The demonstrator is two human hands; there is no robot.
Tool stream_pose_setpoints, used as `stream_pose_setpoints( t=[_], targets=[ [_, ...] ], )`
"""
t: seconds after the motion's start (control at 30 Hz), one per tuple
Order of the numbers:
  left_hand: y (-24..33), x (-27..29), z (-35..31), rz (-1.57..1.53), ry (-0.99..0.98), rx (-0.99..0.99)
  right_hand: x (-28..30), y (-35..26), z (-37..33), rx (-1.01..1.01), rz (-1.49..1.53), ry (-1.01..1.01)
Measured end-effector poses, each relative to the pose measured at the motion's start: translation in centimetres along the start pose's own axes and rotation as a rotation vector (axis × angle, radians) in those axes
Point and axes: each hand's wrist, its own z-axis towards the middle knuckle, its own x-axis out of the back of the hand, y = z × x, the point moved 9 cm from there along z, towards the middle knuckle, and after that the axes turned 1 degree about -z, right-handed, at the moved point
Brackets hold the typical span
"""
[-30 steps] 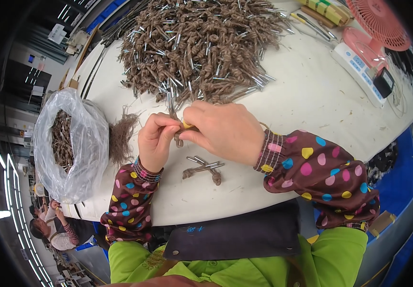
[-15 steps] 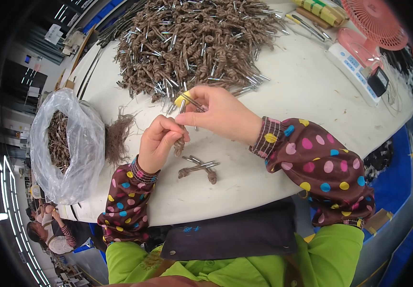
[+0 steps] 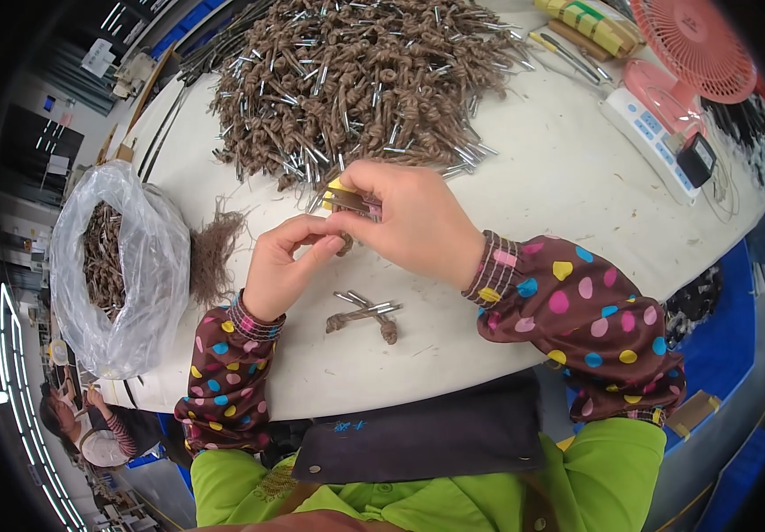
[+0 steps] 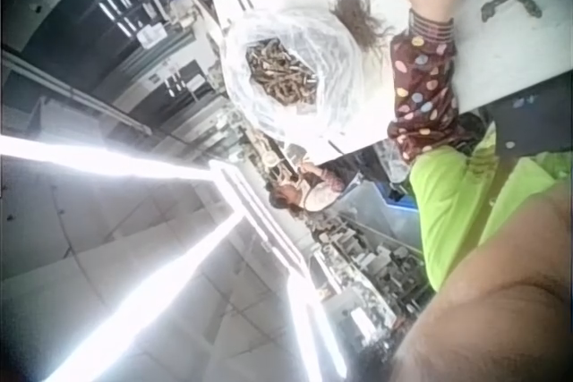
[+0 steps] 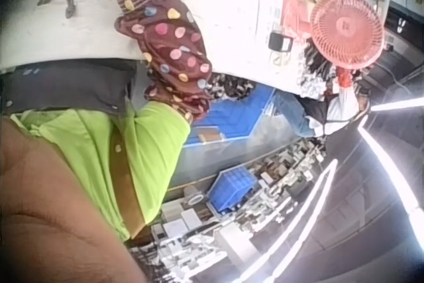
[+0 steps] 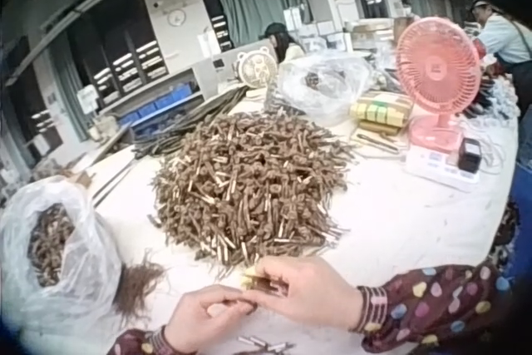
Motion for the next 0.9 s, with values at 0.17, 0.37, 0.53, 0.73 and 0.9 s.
stream_pose_setpoints(
  t=[0.17, 0.37, 0.53, 0.73, 0.9],
  targets=[
    [0.2, 0.6, -0.3, -0.032, 0.068, -0.003, -0.2, -0.6, -0.3, 0.074, 0.012, 0.056],
    [0.6, 0.5, -0.5, 0.058, 0.062, -0.059, -0.1, 2.8, 0.6, -0.153, 0.181, 0.024],
    [0.2, -2.2, -0.7, -0.502, -0.205, 0.035, -0.8, 2.7, 0.8, -0.109, 0.287, -0.069],
    [0.3, -2.4, -0.8, -0.557, -0.258, -0.037, -0.7, 0.7, 0.5, -0.063, 0.291, -0.102],
    [0.0, -0.3, -0.2, -0.343, -0.049, -0.133, 2.4, -0.6, 0.2, 0.074, 0.100, 0.141]
  ],
)
